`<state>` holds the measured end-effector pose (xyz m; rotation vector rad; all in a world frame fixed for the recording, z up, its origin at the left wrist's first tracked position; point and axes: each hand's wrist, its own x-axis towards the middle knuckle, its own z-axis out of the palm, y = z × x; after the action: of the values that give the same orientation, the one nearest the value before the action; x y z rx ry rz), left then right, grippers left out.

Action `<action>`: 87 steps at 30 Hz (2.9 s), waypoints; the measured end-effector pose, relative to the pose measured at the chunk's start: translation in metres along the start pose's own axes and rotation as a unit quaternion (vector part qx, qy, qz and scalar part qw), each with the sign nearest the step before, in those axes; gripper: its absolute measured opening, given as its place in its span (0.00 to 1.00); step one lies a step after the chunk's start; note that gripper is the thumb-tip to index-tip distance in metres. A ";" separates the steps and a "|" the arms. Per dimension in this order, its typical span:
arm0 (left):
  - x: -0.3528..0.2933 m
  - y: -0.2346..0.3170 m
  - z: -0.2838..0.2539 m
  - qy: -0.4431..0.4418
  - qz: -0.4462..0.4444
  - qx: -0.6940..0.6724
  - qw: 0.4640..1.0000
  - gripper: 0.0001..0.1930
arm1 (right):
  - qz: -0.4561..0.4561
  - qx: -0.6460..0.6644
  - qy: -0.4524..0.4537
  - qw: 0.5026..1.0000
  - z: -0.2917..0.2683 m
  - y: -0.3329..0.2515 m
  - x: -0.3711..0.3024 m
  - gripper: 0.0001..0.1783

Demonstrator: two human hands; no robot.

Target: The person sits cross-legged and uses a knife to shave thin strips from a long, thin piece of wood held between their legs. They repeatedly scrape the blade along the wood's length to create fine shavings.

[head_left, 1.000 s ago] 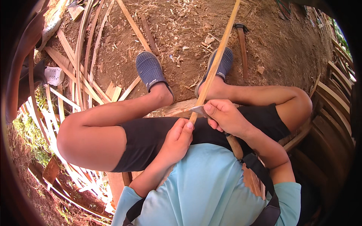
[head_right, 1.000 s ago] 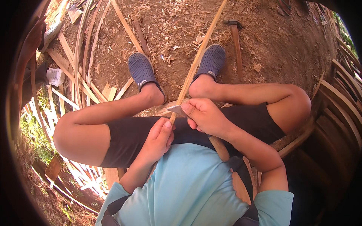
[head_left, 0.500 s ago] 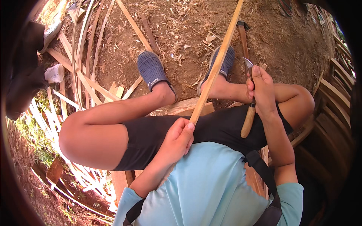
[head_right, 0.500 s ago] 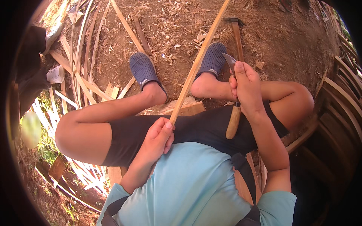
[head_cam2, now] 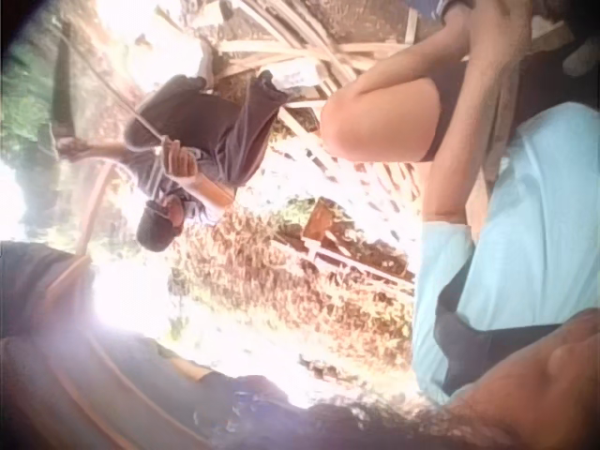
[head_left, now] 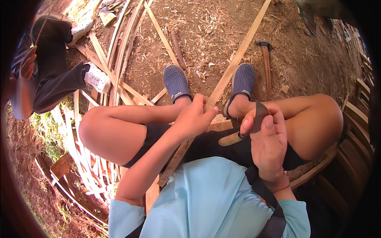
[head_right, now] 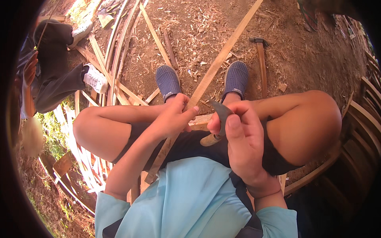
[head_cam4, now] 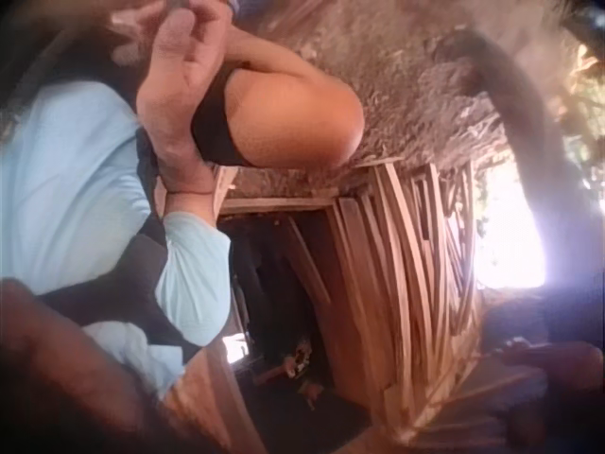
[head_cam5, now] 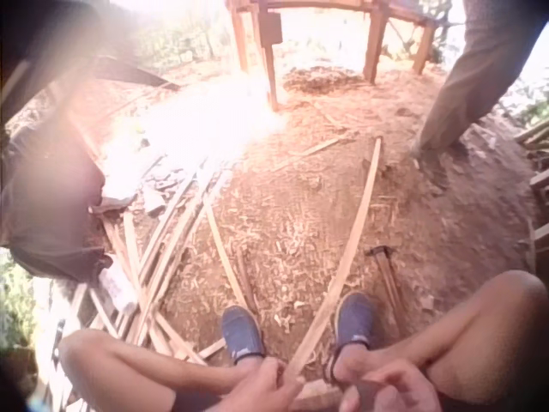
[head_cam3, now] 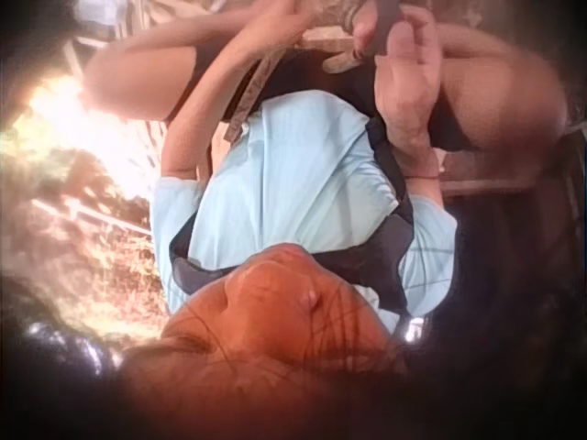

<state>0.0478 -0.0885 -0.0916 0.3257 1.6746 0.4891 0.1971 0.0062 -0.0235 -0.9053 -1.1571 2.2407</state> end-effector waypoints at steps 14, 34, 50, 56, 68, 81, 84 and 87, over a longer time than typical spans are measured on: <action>0.057 0.113 -0.039 0.007 0.037 -0.162 0.986 0.11 | -0.205 -0.127 -0.072 0.968 -0.021 -0.089 -0.007 0.08; -0.016 0.132 -0.067 -0.067 0.051 -0.287 0.954 0.15 | 0.090 -0.258 -0.165 0.948 -0.011 -0.101 0.113 0.16; -0.006 0.124 -0.063 -0.062 0.011 -0.341 0.938 0.14 | 0.000 -0.367 -0.102 0.924 -0.018 -0.052 0.121 0.12; -0.007 0.121 -0.059 -0.034 0.029 -0.335 0.941 0.14 | -0.136 -0.480 -0.099 0.861 -0.015 -0.049 0.123 0.11; -0.019 0.121 -0.058 -0.034 0.053 -0.329 0.942 0.21 | 0.206 -0.192 -0.125 0.951 -0.012 -0.054 0.119 0.08; -0.016 0.112 -0.057 -0.038 0.043 -0.300 0.952 0.25 | 0.303 -0.189 -0.175 0.918 -0.012 -0.042 0.112 0.12; -0.019 0.110 -0.051 -0.028 0.049 -0.303 0.951 0.25 | 0.358 -0.144 -0.154 0.910 -0.012 -0.042 0.115 0.12; -0.019 0.101 -0.045 -0.012 0.062 -0.285 0.956 0.25 | 0.373 -0.126 -0.171 0.903 -0.013 -0.042 0.118 0.12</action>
<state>0.0002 -0.0158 -0.0201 0.0091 1.4193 1.0273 0.1301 0.1127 -0.0342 -1.2513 -1.4536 3.0044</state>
